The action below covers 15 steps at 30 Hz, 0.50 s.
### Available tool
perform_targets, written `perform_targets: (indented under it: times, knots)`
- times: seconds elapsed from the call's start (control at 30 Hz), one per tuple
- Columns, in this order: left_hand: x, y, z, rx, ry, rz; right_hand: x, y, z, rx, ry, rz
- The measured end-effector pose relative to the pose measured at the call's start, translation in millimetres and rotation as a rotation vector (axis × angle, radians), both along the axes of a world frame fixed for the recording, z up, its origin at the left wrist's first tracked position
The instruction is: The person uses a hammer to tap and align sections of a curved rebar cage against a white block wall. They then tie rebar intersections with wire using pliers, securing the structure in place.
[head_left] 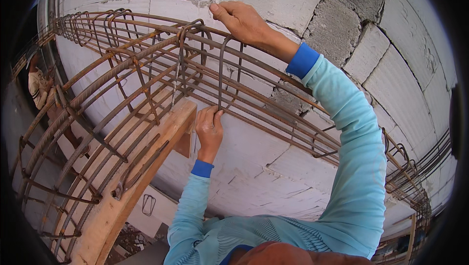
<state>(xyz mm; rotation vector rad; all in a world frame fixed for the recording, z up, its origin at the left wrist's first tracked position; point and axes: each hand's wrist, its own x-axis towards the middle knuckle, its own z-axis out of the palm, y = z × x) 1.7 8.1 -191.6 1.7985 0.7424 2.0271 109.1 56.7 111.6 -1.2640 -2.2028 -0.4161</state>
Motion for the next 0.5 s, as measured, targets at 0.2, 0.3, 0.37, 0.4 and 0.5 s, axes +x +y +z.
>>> perform_targets:
  times: [0.2, 0.3, 0.37, 0.4, 0.5]
  knots:
    - [5, 1, 1, -0.006, -0.017, -0.035, 41, -48, -7, -0.261, 0.081, -0.269]
    - [5, 0, 2, -0.017, -0.005, -0.063, 55, -55, -15, -0.358, 0.271, -0.168]
    - [3, 0, 3, -0.012, 0.013, -0.055, 62, -56, -15, -0.376, 0.260, -0.138]
    - [2, 0, 3, -0.019, 0.010, -0.059, 64, -57, -14, -0.383, 0.255, -0.144]
    - [1, 0, 3, -0.039, 0.016, -0.068, 67, -58, -11, -0.428, 0.230, -0.146]
